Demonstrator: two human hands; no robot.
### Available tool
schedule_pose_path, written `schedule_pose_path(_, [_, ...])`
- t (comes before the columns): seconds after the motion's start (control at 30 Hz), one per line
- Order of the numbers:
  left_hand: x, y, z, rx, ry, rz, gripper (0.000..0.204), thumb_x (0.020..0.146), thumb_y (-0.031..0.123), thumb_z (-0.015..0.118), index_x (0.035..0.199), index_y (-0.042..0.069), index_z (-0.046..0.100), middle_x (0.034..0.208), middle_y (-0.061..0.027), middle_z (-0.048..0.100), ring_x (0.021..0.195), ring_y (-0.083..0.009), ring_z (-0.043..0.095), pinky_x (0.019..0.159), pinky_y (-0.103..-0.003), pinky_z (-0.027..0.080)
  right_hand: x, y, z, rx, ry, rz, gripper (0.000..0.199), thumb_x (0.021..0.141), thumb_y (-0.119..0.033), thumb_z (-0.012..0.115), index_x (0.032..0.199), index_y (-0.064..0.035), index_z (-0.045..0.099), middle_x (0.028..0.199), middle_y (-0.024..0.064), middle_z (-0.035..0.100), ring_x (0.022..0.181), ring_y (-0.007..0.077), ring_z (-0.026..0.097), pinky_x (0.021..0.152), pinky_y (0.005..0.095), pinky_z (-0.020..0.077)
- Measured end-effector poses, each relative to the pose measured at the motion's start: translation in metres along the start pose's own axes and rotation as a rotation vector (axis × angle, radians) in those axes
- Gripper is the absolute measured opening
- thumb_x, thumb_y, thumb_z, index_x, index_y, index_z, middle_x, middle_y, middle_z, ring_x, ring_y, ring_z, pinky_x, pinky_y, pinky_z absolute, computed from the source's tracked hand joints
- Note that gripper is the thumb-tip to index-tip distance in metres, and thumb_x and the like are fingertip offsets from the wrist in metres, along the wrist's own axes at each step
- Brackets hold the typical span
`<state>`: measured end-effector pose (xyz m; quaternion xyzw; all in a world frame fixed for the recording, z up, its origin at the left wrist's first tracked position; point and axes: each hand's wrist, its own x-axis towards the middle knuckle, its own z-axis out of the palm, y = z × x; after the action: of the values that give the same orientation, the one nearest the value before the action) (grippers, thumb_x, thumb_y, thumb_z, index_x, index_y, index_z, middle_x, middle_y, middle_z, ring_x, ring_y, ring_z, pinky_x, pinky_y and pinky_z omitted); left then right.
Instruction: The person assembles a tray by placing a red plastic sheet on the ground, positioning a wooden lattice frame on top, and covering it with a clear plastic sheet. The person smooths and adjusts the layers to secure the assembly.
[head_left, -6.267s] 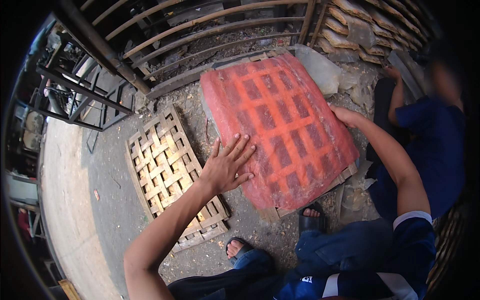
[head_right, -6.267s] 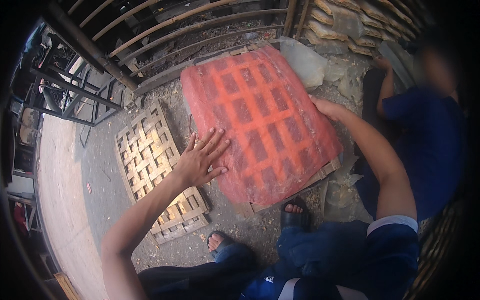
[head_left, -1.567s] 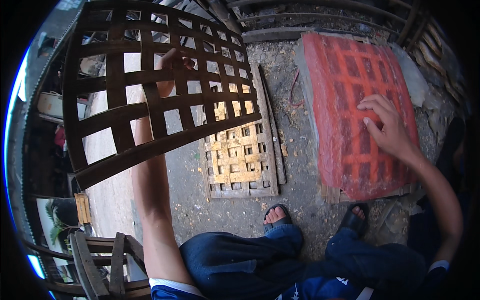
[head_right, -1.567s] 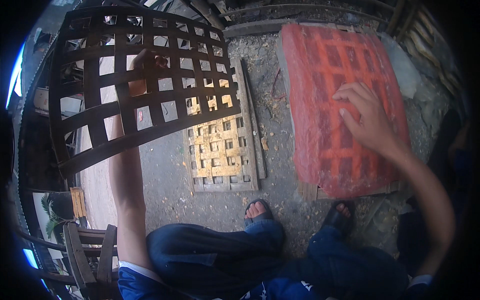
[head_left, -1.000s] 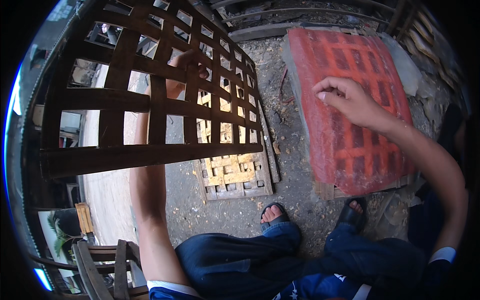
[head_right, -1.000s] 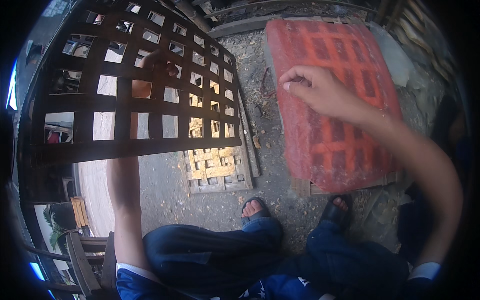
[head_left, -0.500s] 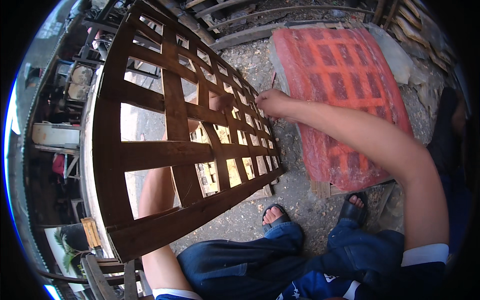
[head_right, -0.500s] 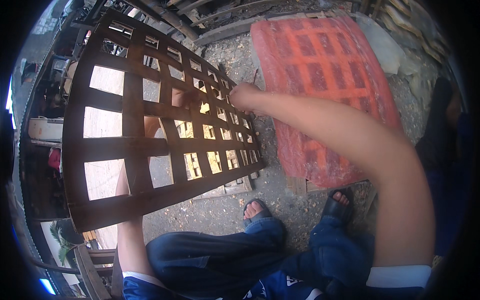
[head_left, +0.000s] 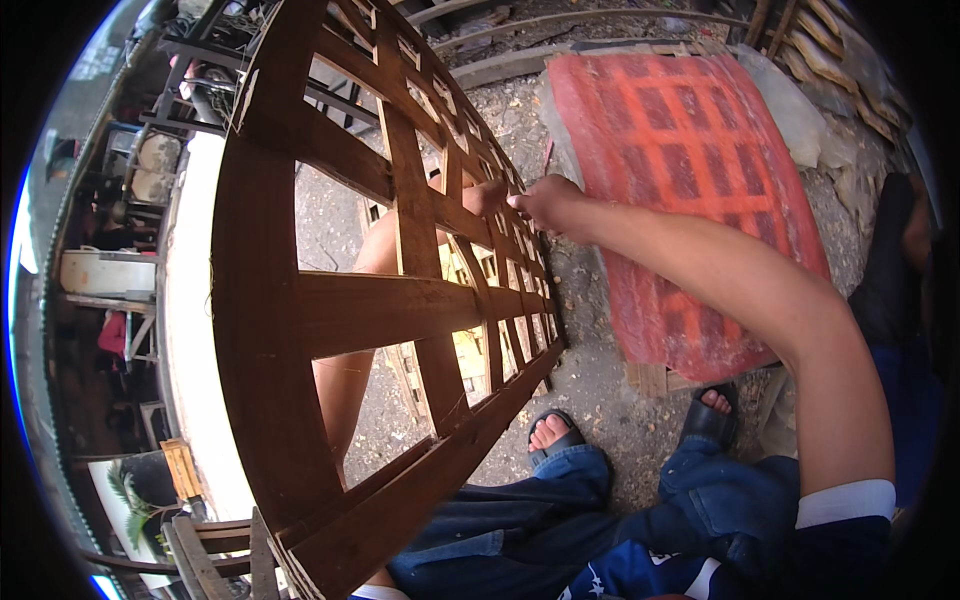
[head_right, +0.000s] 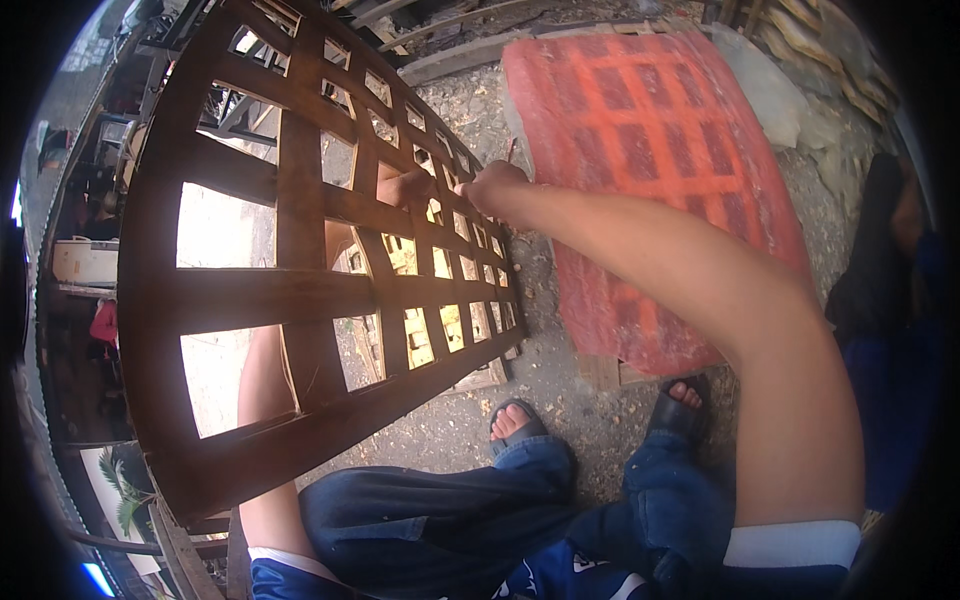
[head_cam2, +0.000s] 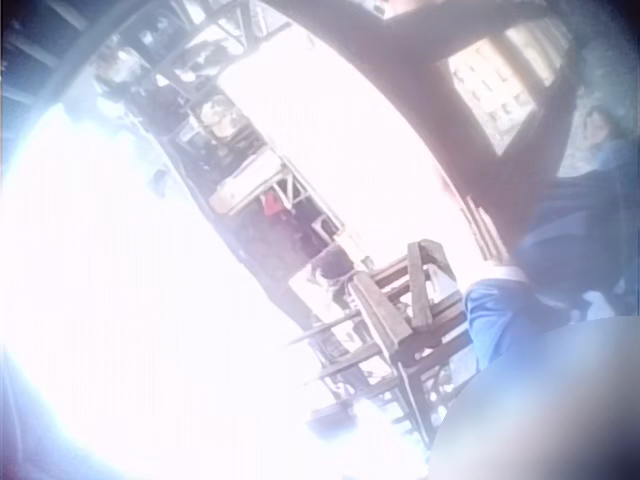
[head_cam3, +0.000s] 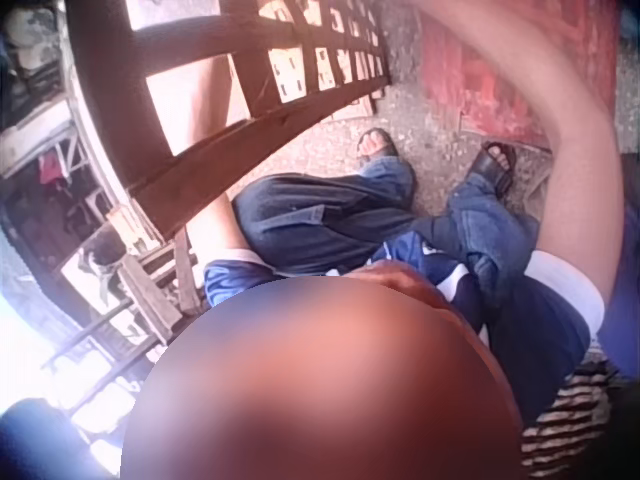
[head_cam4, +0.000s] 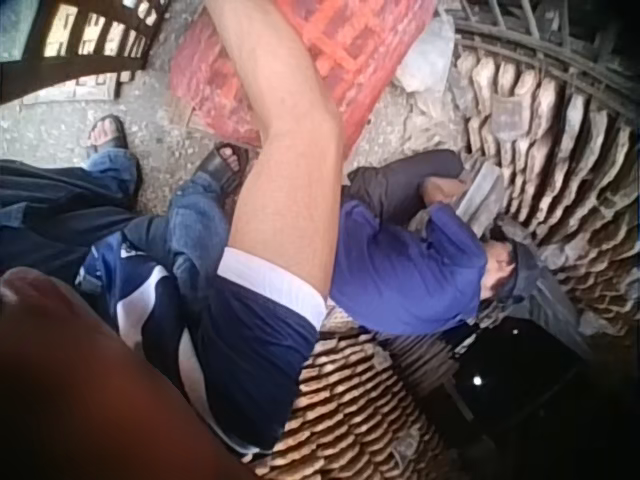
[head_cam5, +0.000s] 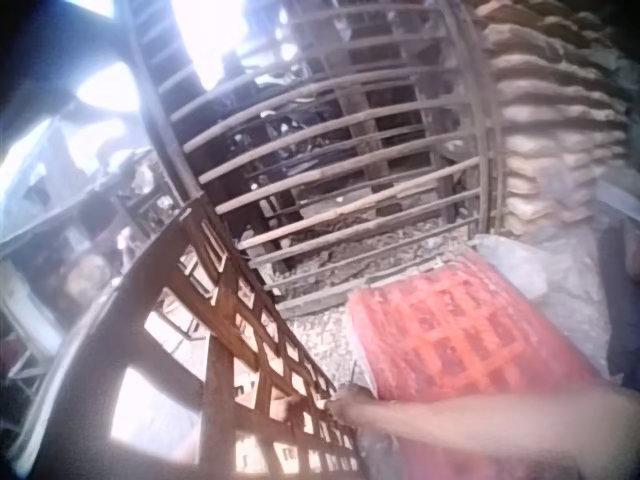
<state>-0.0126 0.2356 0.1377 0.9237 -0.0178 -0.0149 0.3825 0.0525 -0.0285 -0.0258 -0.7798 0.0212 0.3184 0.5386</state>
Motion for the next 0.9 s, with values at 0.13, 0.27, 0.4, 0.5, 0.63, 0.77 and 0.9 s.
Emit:
schedule_pose_path(0.13, [-0.006,-0.006,0.003,-0.008,-0.014,-0.018,0.036,0.097,0.033,0.066,0.114,0.001,0.069,0.115,-0.0125,0.07,0.108,-0.022,0.064,0.092,-0.034,0.051,-0.001,-0.007,-0.006,-0.079,0.028,0.074,0.039,0.088,-0.032,0.076,0.106,0.0026,0.073,0.109,0.0186,0.073,0.1,0.0319,0.071,0.083,0.0422,0.0563])
schedule_pose_path(0.27, [-0.003,-0.004,0.007,-0.012,-0.019,-0.018,0.036,0.097,0.033,0.066,0.113,0.001,0.069,0.114,-0.0124,0.07,0.108,-0.0217,0.064,0.092,-0.034,0.051,0.001,-0.008,-0.01,-0.161,0.079,0.008,0.034,0.091,-0.034,0.075,0.079,-0.0029,0.068,0.069,0.0084,0.063,0.062,0.0193,0.054,0.059,0.0395,0.0437])
schedule_pose_path(0.4, [-0.013,-0.001,0.001,0.001,-0.011,-0.035,0.037,0.096,0.034,0.067,0.113,0.001,0.069,0.114,-0.0123,0.07,0.108,-0.0214,0.064,0.091,-0.034,0.051,0.003,-0.009,-0.011,-0.265,0.037,-0.127,0.032,0.09,-0.033,0.075,0.086,-0.0017,0.071,0.083,0.0119,0.067,0.076,0.0216,0.062,0.068,0.0394,0.0501])
schedule_pose_path(0.5, [-0.015,-0.007,0.007,-0.008,-0.015,-0.04,0.037,0.096,0.034,0.067,0.113,0.001,0.069,0.114,-0.0123,0.07,0.108,-0.0212,0.064,0.091,-0.034,0.051,-0.01,-0.015,-0.024,-0.198,-0.03,-0.171,0.034,0.088,-0.031,0.074,0.098,0.0007,0.073,0.103,0.0184,0.073,0.093,0.0262,0.071,0.074,0.0397,0.0579])
schedule_pose_path(0.63, [-0.024,-0.001,-0.001,0.013,-0.002,-0.037,0.037,0.096,0.034,0.068,0.113,0.001,0.07,0.114,-0.0122,0.07,0.108,-0.0209,0.064,0.091,-0.033,0.051,-0.037,-0.019,-0.038,-0.163,-0.112,-0.331,0.027,0.093,-0.026,0.068,0.098,-0.0008,0.074,0.092,0.0105,0.073,0.08,0.0186,0.068,0.071,0.0345,0.0545])
schedule_pose_path(0.77, [-0.015,-0.009,0.017,-0.017,-0.015,-0.014,0.038,0.096,0.034,0.068,0.113,0.001,0.07,0.114,-0.0121,0.07,0.107,-0.0206,0.064,0.09,-0.033,0.051,-0.067,0.007,-0.048,-0.188,-0.142,-0.369,0.02,0.093,-0.019,0.069,0.102,-0.0031,0.075,0.096,0.0101,0.074,0.087,0.0176,0.068,0.077,0.0328,0.0532])
schedule_pose_path(0.9, [-0.025,-0.008,0.005,0.007,0.006,-0.025,0.038,0.095,0.035,0.068,0.112,0.001,0.07,0.114,-0.012,0.07,0.107,-0.0203,0.064,0.09,-0.033,0.051,-0.083,0.005,-0.042,-0.154,-0.232,-0.295,0.017,0.093,-0.016,0.069,0.103,-0.0042,0.075,0.1,0.0092,0.074,0.09,0.0145,0.067,0.078,0.0316,0.0521])
